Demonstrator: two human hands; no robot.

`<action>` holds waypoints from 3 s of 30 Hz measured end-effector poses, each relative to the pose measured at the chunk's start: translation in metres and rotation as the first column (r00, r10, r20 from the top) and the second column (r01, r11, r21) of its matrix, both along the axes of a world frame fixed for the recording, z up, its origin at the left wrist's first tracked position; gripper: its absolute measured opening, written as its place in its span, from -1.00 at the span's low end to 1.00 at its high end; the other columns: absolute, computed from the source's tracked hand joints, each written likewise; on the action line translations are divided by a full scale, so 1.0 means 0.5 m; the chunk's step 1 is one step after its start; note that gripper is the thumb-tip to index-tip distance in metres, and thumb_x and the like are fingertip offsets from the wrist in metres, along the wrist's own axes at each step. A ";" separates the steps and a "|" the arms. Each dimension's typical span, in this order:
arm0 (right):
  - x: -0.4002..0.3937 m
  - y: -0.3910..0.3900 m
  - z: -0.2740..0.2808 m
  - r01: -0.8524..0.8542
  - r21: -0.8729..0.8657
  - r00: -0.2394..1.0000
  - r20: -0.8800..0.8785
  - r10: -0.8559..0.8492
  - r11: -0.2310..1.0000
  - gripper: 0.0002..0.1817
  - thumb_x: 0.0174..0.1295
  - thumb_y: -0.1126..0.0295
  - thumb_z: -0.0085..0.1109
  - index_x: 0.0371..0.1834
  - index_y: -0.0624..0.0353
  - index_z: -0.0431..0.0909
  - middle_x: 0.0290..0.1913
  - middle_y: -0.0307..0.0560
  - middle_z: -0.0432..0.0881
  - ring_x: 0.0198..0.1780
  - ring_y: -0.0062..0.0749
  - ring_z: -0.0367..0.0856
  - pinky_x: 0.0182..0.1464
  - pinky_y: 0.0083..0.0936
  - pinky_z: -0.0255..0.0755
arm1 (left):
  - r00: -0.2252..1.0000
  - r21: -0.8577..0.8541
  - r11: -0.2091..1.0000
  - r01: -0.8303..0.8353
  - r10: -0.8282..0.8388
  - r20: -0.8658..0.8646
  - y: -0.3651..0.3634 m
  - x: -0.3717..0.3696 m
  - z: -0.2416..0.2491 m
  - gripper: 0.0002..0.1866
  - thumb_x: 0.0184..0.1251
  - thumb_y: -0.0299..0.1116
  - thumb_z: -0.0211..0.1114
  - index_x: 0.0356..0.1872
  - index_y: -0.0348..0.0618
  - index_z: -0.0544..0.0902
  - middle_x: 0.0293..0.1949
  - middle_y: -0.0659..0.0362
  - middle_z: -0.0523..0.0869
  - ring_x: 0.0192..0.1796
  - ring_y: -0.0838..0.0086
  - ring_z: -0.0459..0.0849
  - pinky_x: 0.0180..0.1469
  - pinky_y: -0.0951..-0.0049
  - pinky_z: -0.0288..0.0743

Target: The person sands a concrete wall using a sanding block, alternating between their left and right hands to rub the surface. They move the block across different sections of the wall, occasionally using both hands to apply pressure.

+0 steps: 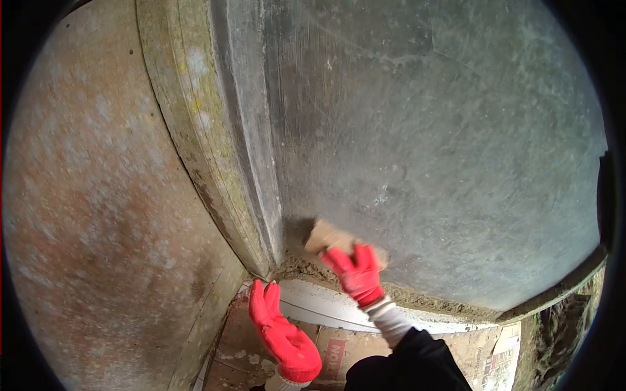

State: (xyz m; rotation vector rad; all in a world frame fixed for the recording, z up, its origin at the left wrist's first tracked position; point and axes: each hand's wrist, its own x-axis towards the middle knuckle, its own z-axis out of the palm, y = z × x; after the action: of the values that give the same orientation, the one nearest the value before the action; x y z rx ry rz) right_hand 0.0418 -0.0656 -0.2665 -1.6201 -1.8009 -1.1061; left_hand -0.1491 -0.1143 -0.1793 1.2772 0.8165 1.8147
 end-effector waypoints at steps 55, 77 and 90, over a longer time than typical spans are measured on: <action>0.595 -0.724 0.366 0.593 0.492 0.805 -0.392 -0.446 0.637 -0.27 -0.12 0.14 0.49 0.23 -0.05 0.49 0.29 0.06 0.33 0.20 0.21 0.37 0.11 0.15 0.38 | 0.526 0.710 -0.093 0.698 0.739 -0.420 -0.033 0.623 0.243 -0.55 0.11 -0.18 0.33 0.00 -0.17 0.59 0.22 0.02 0.47 0.41 -0.21 0.18 0.41 -0.39 -0.06; 0.560 -0.669 -0.028 0.537 0.469 0.834 -0.420 -0.358 0.701 -0.32 -0.37 0.05 0.55 -0.01 -0.23 0.58 0.22 0.04 0.35 0.15 0.16 0.40 0.02 0.18 0.42 | 0.517 0.772 -0.120 0.624 0.804 -0.293 -0.018 0.645 0.227 -0.30 0.40 -0.11 0.02 0.54 0.06 0.09 0.59 0.23 -0.03 0.60 -0.03 -0.16 0.50 -0.33 -0.34; 0.505 -0.613 0.059 0.460 0.505 0.872 -0.413 -0.263 0.730 -0.30 -0.28 0.09 0.54 0.10 -0.43 0.58 0.23 -0.17 0.35 0.13 0.19 0.38 0.01 0.13 0.46 | 0.501 0.775 -0.087 0.626 0.806 -0.314 -0.019 0.639 0.225 -0.44 0.46 -0.06 -0.04 0.43 0.04 0.29 0.58 0.28 0.02 0.60 -0.02 -0.17 0.48 -0.34 -0.35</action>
State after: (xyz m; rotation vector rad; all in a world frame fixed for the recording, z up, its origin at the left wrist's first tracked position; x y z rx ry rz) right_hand 0.2943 -0.3721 -0.2373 -1.6553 -0.8071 -1.3162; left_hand 0.1703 -0.1239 -0.0670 3.6293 -0.5978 1.5624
